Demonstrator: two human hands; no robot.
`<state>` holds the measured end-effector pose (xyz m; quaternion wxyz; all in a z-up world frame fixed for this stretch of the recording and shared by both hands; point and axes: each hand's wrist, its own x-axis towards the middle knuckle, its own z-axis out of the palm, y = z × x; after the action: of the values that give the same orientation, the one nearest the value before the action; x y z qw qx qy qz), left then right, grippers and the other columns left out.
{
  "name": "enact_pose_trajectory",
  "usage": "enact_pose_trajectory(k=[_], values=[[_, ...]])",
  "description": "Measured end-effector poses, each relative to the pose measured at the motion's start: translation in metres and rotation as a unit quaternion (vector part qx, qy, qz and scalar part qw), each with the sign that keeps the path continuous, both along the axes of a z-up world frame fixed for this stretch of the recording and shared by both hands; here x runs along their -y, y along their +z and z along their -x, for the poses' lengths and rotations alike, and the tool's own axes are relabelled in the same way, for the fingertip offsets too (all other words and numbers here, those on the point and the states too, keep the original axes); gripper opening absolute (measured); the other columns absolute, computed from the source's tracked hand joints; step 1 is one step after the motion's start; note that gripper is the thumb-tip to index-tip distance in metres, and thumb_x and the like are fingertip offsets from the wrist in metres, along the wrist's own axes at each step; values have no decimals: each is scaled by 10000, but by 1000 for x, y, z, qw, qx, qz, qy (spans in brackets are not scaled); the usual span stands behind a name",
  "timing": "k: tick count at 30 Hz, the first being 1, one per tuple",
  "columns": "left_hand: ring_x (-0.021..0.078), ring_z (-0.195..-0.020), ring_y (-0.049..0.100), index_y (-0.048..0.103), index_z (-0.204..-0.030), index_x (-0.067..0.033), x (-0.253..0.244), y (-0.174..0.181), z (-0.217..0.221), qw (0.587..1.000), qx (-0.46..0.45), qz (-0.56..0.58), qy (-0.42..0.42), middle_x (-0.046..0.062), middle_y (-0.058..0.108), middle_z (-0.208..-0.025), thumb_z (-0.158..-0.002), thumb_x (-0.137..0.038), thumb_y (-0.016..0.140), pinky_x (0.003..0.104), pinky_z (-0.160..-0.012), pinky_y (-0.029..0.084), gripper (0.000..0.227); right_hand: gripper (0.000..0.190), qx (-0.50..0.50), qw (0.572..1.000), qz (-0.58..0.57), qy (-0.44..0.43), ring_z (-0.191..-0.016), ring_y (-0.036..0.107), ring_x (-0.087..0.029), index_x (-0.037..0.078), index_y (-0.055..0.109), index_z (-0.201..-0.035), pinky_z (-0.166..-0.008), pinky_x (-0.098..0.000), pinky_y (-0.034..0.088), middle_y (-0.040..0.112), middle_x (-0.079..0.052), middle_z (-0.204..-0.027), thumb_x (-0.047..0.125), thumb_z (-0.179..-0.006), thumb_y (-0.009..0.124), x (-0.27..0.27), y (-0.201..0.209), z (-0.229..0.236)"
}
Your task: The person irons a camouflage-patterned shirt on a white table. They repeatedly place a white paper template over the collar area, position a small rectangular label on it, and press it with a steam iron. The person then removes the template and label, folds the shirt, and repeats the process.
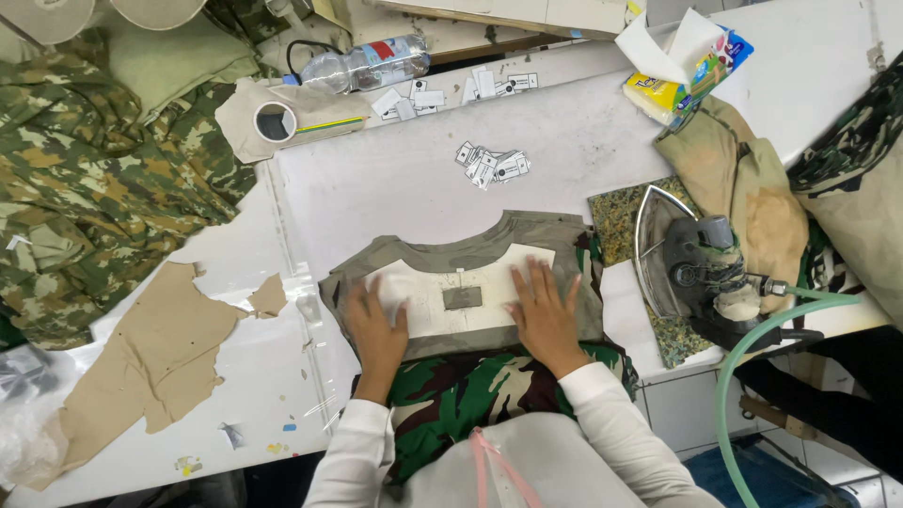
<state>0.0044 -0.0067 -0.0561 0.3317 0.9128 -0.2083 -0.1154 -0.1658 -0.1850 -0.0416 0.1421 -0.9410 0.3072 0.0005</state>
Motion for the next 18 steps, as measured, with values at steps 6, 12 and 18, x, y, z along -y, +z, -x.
enact_pose_trajectory(k=[6, 12, 18], values=[[303, -1262, 333, 471, -1258, -166, 4, -29, -20, 955, 153, -112, -227, 120, 378, -1333, -883, -334, 452, 501, -1019, 254, 411, 487, -28, 999, 18, 27, -1312, 229, -274, 245, 298, -1379, -944, -695, -35, 226, -88, -1451, 373, -915, 371, 19, -13, -19], [342, -1296, 267, 384, -1329, -120, 3, -44, -17, 932, 205, -133, -267, 197, 329, -1366, -857, -507, 386, 474, -1047, 214, 610, 396, 20, 995, 93, 1, -1216, 399, -232, 272, 453, -1274, -918, -731, -30, 441, -42, -1322, 415, -910, 392, 19, -15, -23], [338, -1283, 293, 399, -1311, -104, 1, -47, -19, 936, 193, -107, -273, 212, 348, -1336, -832, -544, 422, 444, -1059, 220, 651, 432, 6, 993, 115, 1, -1164, 413, -254, 235, 465, -1281, -912, -740, 28, 461, -68, -1243, 402, -883, 454, 22, -23, -25]])
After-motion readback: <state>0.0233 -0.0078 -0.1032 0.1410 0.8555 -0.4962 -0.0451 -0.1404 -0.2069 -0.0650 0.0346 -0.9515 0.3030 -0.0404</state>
